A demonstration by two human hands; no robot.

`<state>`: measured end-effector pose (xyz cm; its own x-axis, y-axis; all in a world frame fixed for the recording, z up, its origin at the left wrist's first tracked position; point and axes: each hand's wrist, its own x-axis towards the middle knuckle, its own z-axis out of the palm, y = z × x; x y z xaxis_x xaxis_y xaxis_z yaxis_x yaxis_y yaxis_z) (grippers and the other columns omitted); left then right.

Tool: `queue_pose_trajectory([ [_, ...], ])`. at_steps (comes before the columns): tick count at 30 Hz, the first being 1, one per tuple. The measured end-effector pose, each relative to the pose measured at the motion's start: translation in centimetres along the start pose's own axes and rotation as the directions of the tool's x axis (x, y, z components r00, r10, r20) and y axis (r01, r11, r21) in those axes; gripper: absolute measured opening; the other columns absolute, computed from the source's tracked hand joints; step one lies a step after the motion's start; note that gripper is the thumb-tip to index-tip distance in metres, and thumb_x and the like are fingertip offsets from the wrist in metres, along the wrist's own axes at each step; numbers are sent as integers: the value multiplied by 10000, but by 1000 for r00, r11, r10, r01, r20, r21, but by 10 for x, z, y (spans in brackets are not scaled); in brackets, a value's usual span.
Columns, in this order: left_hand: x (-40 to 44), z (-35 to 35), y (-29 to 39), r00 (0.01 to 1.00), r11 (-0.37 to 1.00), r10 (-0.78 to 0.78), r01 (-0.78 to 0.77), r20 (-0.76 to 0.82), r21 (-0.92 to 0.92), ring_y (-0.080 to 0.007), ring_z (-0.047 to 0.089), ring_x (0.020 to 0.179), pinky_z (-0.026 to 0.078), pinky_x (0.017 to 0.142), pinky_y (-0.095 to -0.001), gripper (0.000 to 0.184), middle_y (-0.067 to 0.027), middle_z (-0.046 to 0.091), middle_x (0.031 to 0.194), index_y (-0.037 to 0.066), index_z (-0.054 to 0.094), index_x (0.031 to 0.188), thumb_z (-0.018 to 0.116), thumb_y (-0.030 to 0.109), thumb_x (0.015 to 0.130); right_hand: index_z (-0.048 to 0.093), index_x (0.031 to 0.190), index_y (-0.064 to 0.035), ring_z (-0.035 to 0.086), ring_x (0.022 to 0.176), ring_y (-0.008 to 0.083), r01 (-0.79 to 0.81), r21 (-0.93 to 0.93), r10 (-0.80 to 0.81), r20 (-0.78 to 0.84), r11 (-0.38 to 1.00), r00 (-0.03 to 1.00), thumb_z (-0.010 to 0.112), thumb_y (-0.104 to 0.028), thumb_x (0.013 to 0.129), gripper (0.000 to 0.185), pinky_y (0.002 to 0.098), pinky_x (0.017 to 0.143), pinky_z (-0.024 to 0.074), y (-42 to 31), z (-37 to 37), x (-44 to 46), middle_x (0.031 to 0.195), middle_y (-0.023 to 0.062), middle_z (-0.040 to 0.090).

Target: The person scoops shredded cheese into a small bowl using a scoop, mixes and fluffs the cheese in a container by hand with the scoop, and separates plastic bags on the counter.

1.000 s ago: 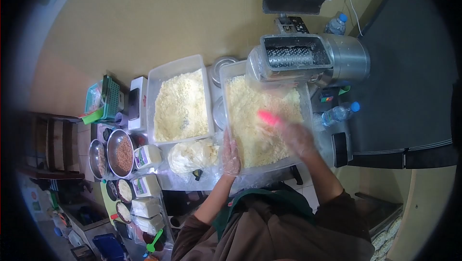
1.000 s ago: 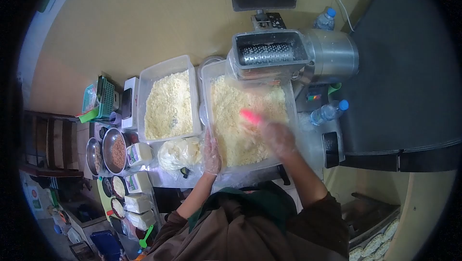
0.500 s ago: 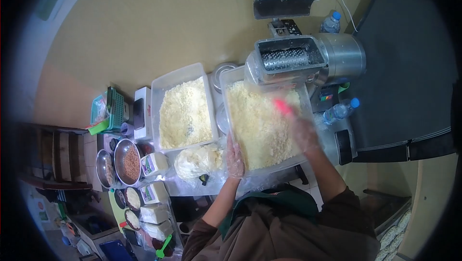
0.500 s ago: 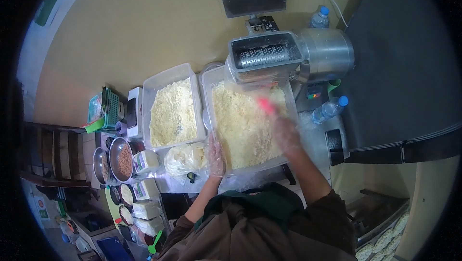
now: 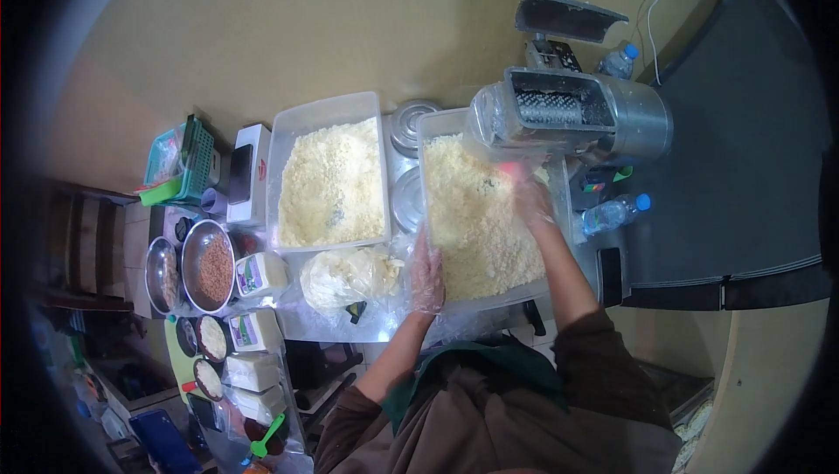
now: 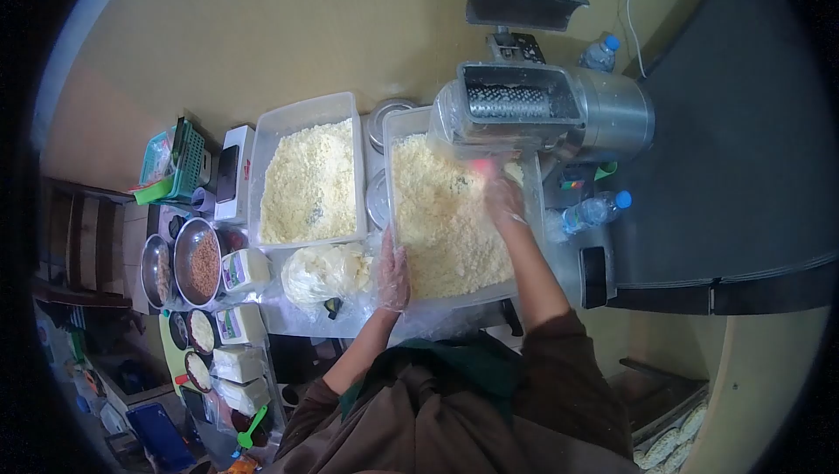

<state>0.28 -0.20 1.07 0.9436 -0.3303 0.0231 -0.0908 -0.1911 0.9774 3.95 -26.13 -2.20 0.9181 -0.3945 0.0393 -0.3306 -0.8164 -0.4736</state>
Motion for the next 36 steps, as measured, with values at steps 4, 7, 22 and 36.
queue_pose_trajectory([
  [4, 0, 2, -12, 1000, 1000, 1, -1, 5, 5, -317, 283, 1384, 191, 1136, -382, 544, -197, 310, 1486, 18, 259, 1458, 405, 211, 972, 485, 1320, -89, 628, 877, 358, 25, 239, -43, 71, 971, 997, 443, -258, 951, 407, 408, 797, 493, -68, 39, 10, 968, 215, 650],
  [7, 1, 0, -2, 1000, 999, 21, -21, 8, -49, -316, 281, 1385, 201, 1133, -379, 552, -195, 299, 1492, 34, 245, 1467, 411, 203, 967, 291, 1428, -87, 630, 817, 425, -162, -47, 168, 391, 986, 905, 331, -184, 944, 495, 511, 748, 488, -137, -25, -45, 900, 275, 630],
  [22, -1, 0, -2, 999, 992, -38, 38, 1, -116, -311, 278, 1388, 196, 1133, -373, 560, -187, 296, 1498, 31, 259, 1465, 442, 119, 942, 651, 1011, -52, 623, 896, 427, -72, -158, 107, 223, 985, 969, 418, -278, 962, 328, 505, 738, 486, -88, -44, -49, 940, 252, 647],
  [36, 1, -1, 0, 1000, 997, -18, 18, 6, -72, -325, 290, 1380, 205, 1131, -384, 572, -191, 302, 1492, 43, 251, 1468, 455, 140, 943, 352, 1418, -264, 603, 799, 391, 4, -87, 27, 351, 996, 936, 412, -298, 951, 472, 492, 718, 442, -90, -62, -54, 869, 219, 627],
])
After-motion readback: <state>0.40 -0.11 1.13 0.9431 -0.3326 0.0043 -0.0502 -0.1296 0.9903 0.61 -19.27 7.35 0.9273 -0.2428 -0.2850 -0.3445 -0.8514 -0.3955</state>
